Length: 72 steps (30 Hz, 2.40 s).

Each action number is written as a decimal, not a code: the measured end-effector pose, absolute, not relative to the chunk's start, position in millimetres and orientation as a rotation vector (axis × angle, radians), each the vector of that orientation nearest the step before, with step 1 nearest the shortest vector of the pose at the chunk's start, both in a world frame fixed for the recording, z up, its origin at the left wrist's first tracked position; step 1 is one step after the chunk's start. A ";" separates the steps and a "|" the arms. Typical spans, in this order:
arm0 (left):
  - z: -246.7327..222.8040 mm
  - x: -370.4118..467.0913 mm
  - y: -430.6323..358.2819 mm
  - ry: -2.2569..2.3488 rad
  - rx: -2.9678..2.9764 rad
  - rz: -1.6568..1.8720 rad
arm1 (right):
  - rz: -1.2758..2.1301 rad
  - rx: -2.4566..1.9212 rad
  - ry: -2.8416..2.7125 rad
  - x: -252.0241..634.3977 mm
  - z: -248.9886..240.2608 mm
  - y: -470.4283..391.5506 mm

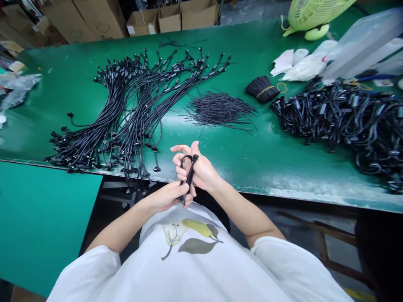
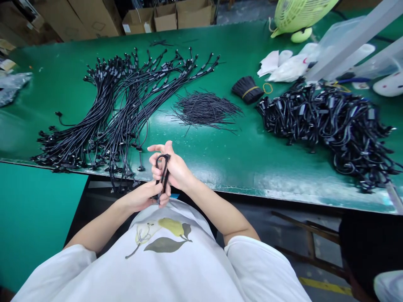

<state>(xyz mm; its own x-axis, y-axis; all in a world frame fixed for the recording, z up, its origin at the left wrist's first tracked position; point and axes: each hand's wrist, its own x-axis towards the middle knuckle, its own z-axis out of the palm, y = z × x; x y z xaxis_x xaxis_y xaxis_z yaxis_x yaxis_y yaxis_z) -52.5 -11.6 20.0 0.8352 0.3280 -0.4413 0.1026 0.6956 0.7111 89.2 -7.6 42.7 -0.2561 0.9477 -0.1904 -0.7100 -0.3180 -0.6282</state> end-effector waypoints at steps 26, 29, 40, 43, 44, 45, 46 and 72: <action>14.7 -52.4 4.0 0.620 1.287 -0.102 | -0.215 -1.018 -2.810 149.7 14.7 -59.0; 13.1 -48.5 6.9 0.685 1.128 -0.056 | 0.023 -1.164 -2.786 152.5 18.8 -51.6; 12.1 -28.5 7.3 0.708 1.765 -0.129 | 0.139 -1.216 -2.928 160.3 12.8 -56.1; 14.2 -19.4 6.6 0.785 1.974 -0.088 | 0.047 -1.352 -2.872 161.7 10.1 -57.5; 14.0 -17.4 6.4 0.790 1.997 -0.087 | 0.067 -1.361 -2.856 162.9 9.7 -57.3; 13.6 -16.2 6.4 0.785 2.001 -0.095 | 0.108 -1.358 -2.839 164.6 9.9 -56.7; 12.9 -15.9 6.7 0.769 1.988 -0.112 | 0.164 -1.350 -2.822 167.0 10.5 -55.8; 5.3 -32.6 30.9 0.897 0.720 0.767 | -0.089 -1.836 -2.129 283.4 7.6 166.9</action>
<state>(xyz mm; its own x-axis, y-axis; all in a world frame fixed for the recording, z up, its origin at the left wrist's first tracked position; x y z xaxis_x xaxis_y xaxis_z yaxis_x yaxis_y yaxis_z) -32.6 30.9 5.3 0.4076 0.8195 -0.4029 -0.2697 0.5295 0.8043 283.4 166.9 7.6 -0.1171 0.9514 0.2849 0.9718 0.1689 -0.1647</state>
